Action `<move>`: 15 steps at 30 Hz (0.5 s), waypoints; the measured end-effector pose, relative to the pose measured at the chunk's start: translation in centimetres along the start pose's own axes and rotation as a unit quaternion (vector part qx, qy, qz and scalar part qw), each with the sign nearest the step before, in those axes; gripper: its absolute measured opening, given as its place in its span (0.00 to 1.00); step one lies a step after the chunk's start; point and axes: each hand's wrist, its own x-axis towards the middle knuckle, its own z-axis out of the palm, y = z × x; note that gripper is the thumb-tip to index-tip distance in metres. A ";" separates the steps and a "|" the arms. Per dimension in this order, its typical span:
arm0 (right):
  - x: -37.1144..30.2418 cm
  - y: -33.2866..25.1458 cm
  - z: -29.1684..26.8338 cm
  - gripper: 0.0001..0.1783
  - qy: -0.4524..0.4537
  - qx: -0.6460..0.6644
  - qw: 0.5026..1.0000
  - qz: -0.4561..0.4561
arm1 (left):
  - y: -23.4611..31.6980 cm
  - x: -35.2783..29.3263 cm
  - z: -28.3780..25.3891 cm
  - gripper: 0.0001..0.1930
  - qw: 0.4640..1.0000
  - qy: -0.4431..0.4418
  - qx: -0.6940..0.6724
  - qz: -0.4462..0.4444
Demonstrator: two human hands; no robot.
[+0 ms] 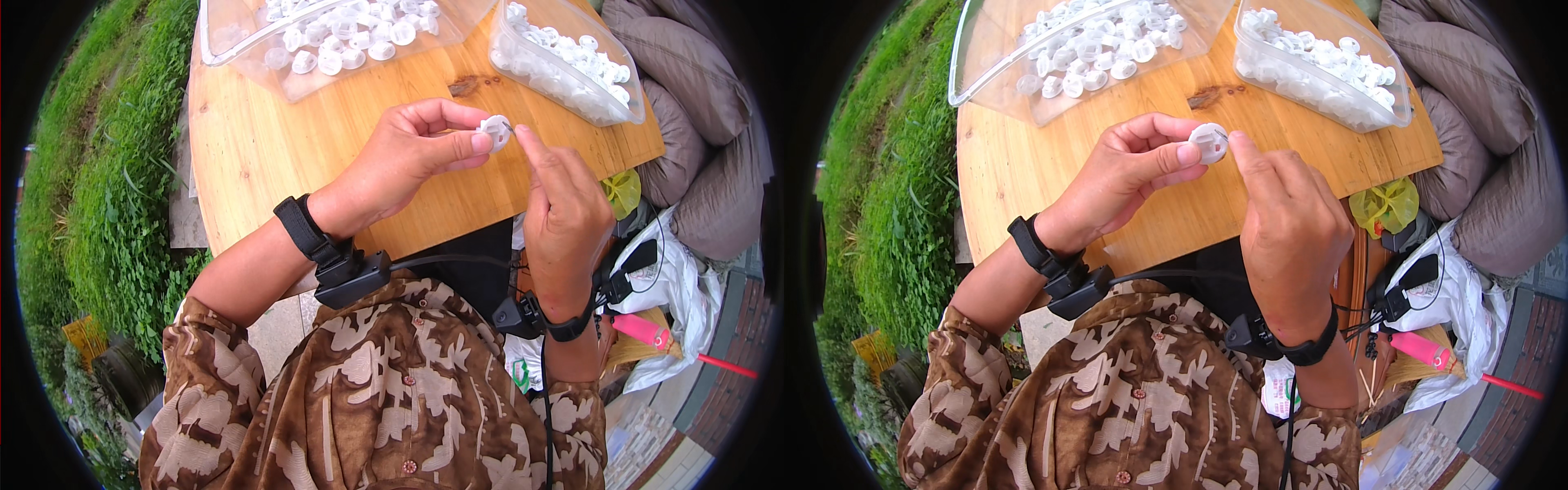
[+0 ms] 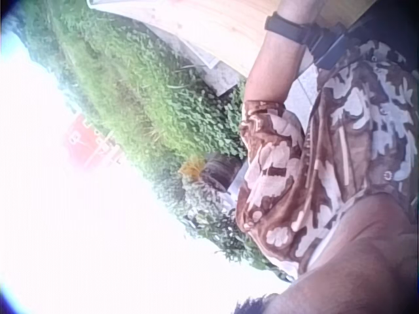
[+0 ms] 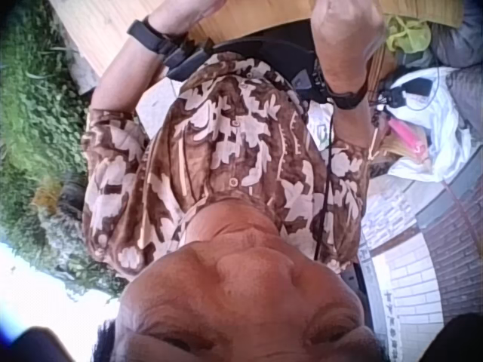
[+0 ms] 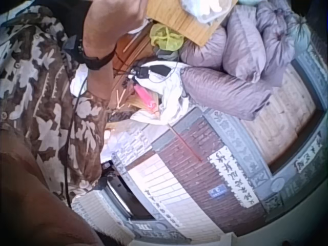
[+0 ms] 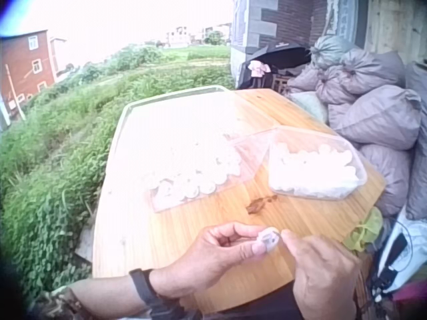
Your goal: Assembling or inspecting small white plastic components using a small hand tool.
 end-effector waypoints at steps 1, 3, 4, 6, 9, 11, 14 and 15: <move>-0.1 0.1 0.0 0.20 0.003 -0.004 1.000 -0.005 | 0.0 0.0 0.0 0.12 1.000 0.000 0.000 0.000; -0.1 0.1 0.1 0.20 0.006 -0.008 1.000 -0.010 | 0.0 0.0 0.0 0.12 1.000 -0.001 -0.009 -0.001; -0.1 0.0 0.0 0.20 0.005 -0.008 1.000 -0.010 | 0.1 0.0 0.0 0.12 1.000 -0.001 -0.009 -0.001; 0.0 -0.1 0.0 0.20 0.003 -0.008 1.000 -0.010 | 0.1 -0.1 0.0 0.12 1.000 0.001 -0.008 0.000; -0.1 0.0 0.2 0.20 0.002 -0.008 1.000 -0.006 | 0.0 0.0 0.0 0.12 1.000 0.003 -0.005 -0.001; -0.1 -0.1 0.2 0.19 -0.007 -0.003 1.000 0.001 | 0.0 0.0 0.0 0.12 1.000 0.002 -0.004 -0.001; -0.2 -0.2 0.3 0.19 -0.005 -0.012 1.000 -0.004 | 0.1 0.0 0.0 0.12 1.000 0.003 -0.003 0.001; -0.2 -0.2 0.3 0.19 -0.006 -0.012 1.000 -0.005 | 0.1 0.0 0.0 0.12 1.000 0.004 -0.002 0.000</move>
